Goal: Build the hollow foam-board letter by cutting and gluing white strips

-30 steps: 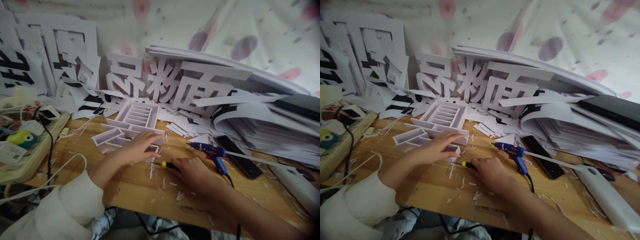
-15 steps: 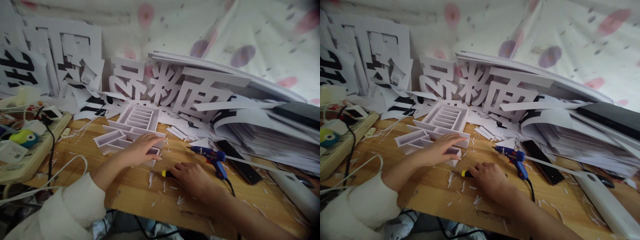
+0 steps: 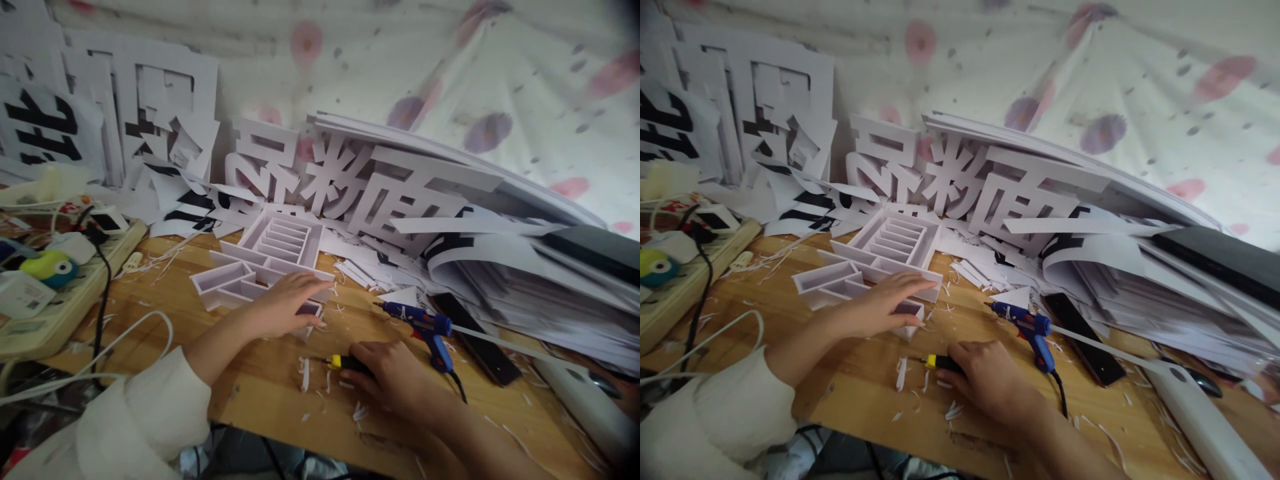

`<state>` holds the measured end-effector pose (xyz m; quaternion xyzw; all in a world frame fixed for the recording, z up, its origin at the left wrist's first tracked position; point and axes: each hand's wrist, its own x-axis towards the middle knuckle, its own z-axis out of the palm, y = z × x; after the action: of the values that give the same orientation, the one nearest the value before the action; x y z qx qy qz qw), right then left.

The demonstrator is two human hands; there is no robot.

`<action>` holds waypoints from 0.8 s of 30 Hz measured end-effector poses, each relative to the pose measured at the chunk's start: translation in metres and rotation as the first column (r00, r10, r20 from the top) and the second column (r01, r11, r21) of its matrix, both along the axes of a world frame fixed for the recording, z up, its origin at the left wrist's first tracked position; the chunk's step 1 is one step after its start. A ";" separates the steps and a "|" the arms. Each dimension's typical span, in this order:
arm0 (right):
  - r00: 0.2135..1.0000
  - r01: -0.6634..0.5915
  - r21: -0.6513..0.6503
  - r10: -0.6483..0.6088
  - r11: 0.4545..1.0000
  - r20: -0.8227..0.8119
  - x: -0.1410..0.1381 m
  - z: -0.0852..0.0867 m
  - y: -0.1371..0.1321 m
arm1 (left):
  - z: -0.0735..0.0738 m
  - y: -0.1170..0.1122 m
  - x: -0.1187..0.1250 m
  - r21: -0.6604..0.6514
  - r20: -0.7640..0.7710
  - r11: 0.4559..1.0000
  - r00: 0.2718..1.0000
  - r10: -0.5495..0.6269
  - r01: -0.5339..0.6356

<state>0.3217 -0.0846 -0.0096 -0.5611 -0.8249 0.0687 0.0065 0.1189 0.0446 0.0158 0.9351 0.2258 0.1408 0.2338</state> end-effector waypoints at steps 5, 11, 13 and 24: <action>0.996 0.068 -0.005 -0.069 0.998 -0.056 0.001 0.006 -0.003 | -0.006 0.000 -0.002 0.036 0.113 0.999 0.993 -0.024 0.020; 0.961 0.179 0.055 -0.162 0.982 -0.225 -0.003 0.009 -0.005 | -0.011 -0.026 -0.023 -0.073 0.482 0.979 0.852 0.204 -0.193; 0.946 0.195 0.058 -0.172 0.979 -0.275 -0.004 0.007 -0.006 | -0.016 -0.039 -0.031 -0.213 0.484 0.944 0.812 0.328 -0.254; 0.938 0.195 0.100 -0.156 0.976 -0.310 -0.010 0.006 -0.007 | -0.030 -0.072 -0.021 -0.588 0.314 0.772 0.812 0.493 -0.241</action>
<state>0.3120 -0.0919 -0.0033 -0.6139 -0.7636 0.0989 0.1742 0.0976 -0.0274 -0.0140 0.7118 0.3780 0.3312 0.4907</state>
